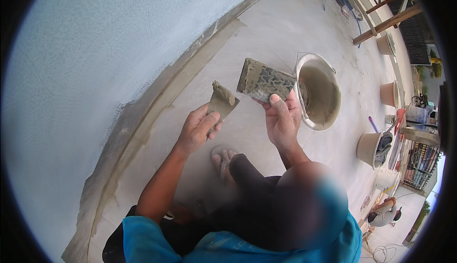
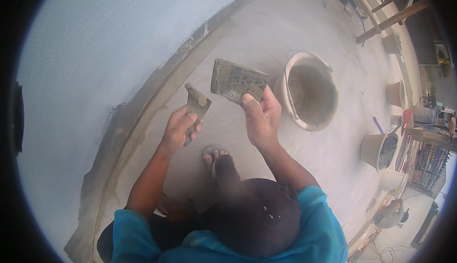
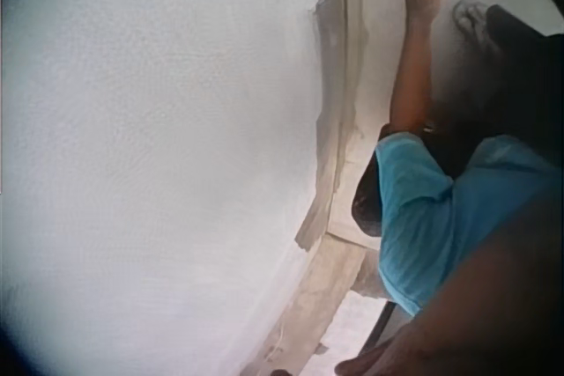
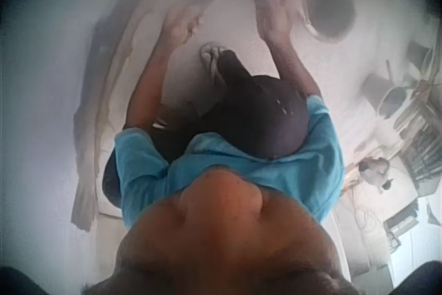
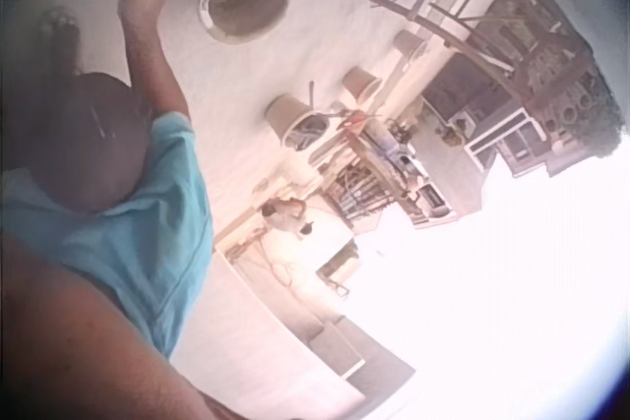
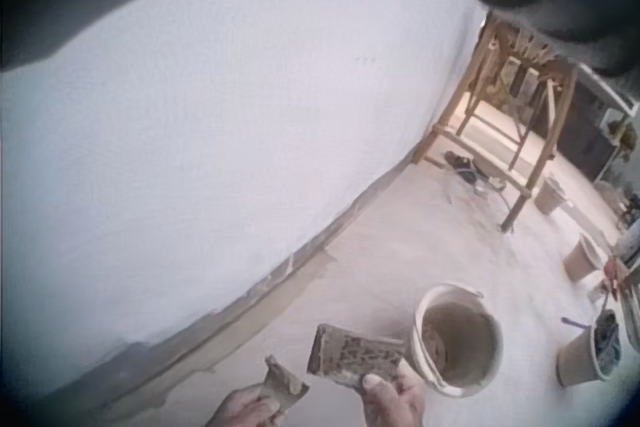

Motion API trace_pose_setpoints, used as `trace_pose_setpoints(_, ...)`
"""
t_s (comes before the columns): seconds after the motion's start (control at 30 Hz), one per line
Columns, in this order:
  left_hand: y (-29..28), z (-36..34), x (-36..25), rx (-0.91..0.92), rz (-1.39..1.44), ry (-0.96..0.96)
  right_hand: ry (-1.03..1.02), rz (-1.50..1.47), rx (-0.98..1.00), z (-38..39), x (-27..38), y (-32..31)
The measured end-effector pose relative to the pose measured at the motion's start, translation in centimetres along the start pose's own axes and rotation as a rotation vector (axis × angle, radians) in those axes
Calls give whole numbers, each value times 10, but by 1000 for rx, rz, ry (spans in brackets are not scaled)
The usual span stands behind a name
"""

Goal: The person scoops cement from a bucket using a trowel and applies it to the floor along the wall base. They use a smaller tool to smooth the cement and repeatedly transfer material between tools to continue the application.

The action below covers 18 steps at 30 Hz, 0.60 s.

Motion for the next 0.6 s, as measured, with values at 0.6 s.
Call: trace_pose_setpoints(0.6, -4, -3, 9, 52, 140, 13, -410, 764, 324, 14, 7, 41)
Point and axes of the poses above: each hand's wrist, its own z-axis away from the middle knuckle, its own y-axis out of the palm, x = y × z, the point moved 8 cm from there along -z, towards the middle knuckle, and after that the axes turned 5 degrees about -z, right-handed, at the moved point
